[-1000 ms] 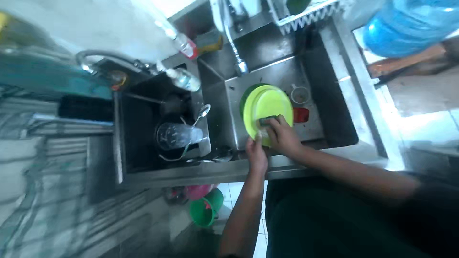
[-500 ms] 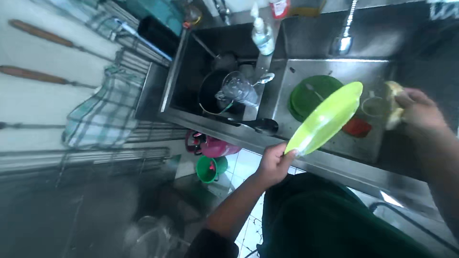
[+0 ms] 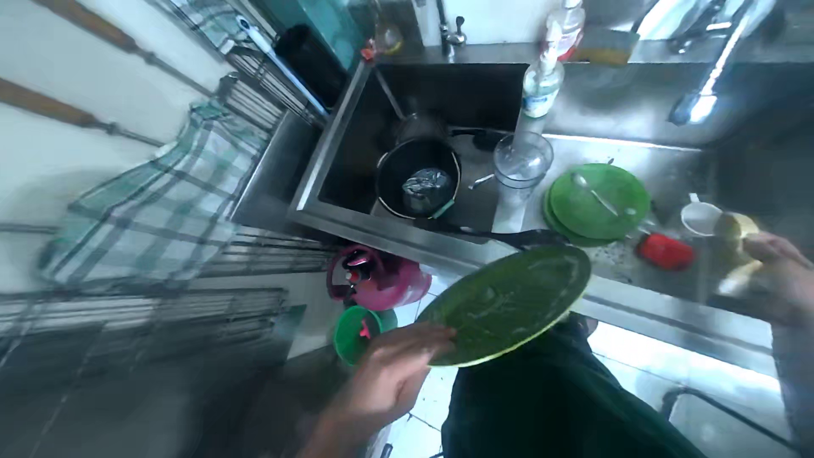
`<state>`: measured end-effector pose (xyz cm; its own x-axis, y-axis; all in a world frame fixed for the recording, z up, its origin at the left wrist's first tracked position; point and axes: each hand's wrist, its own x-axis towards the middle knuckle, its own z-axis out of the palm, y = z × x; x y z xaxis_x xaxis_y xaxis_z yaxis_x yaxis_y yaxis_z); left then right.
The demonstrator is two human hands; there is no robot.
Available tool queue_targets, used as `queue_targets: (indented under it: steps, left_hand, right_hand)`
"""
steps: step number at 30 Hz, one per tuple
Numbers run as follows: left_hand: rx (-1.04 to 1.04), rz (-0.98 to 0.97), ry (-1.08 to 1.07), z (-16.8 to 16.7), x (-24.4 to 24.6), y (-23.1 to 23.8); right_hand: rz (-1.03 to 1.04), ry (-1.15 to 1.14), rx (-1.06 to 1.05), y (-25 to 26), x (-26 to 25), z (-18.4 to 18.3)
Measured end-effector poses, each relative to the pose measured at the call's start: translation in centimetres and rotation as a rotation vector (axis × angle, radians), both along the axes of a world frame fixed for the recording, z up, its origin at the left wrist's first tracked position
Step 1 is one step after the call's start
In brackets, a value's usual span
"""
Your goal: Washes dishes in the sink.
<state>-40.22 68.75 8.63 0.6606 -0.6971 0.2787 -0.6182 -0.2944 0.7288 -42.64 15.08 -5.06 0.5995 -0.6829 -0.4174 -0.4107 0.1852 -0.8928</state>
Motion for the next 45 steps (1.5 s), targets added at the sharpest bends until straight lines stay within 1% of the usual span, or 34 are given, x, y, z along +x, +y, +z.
queue_targets:
  steps: [4, 9, 13, 16, 18, 20, 23, 25, 29, 34, 39, 42, 45]
  left_hand:
    - [0.051, 0.096, -0.093, -1.5, 0.9, 4.7]
    - [0.043, 0.071, -0.144, -2.7, 3.1, 7.3]
    - [0.056, 0.092, -0.134, -2.4, 4.9, 8.0]
    - [0.052, 0.126, -0.144, -1.5, 5.8, 7.7]
    - [0.065, 0.087, -0.128, -0.7, 6.3, 7.2]
    - [0.108, 0.005, -0.161, -0.3, 6.9, 6.3]
    - [0.112, -0.113, -0.268, -0.6, 7.3, 3.3]
    - [0.073, -0.14, -0.343, -1.0, 7.1, 0.4]
    - [0.045, -0.179, -0.399, -1.6, 6.3, -5.2]
    - [0.072, -0.264, -0.407, -1.6, 6.7, -13.6]
    - [0.168, -0.28, -0.419, -2.5, 6.7, -21.8]
    - [0.295, -0.281, -0.437, -3.5, 6.5, -26.0]
    - [0.405, -0.265, -0.457, -4.2, 6.3, -29.2]
  right_hand:
    - [-0.078, -0.028, 0.049, 5.0, -0.3, 0.4]
    - [-0.098, -0.068, 0.056, 8.1, -1.3, 1.5]
    - [-0.145, -0.068, 0.038, 8.5, -2.7, 3.2]
    - [-0.184, -0.076, 0.066, 8.4, -3.6, 4.1]
    - [-0.215, -0.086, 0.095, 8.1, -4.2, 4.4]
    - [-0.237, -0.081, 0.119, 7.9, -4.5, 4.6]
    - [-0.263, -0.067, 0.149, 7.8, -4.9, 4.5]
    - [-0.254, -0.068, 0.163, 7.4, -5.2, 4.3]
    - [-0.22, -0.126, 0.185, 5.7, -6.2, 4.5]
    - [-0.206, -0.199, 0.183, 1.8, -7.7, 4.4]
    - [-0.193, -0.247, 0.226, -4.3, -7.9, 4.4]
    - [-0.136, -0.158, 0.161, -8.2, -7.9, 3.8]
    - [0.056, 0.04, 0.035, -11.2, -6.3, 3.0]
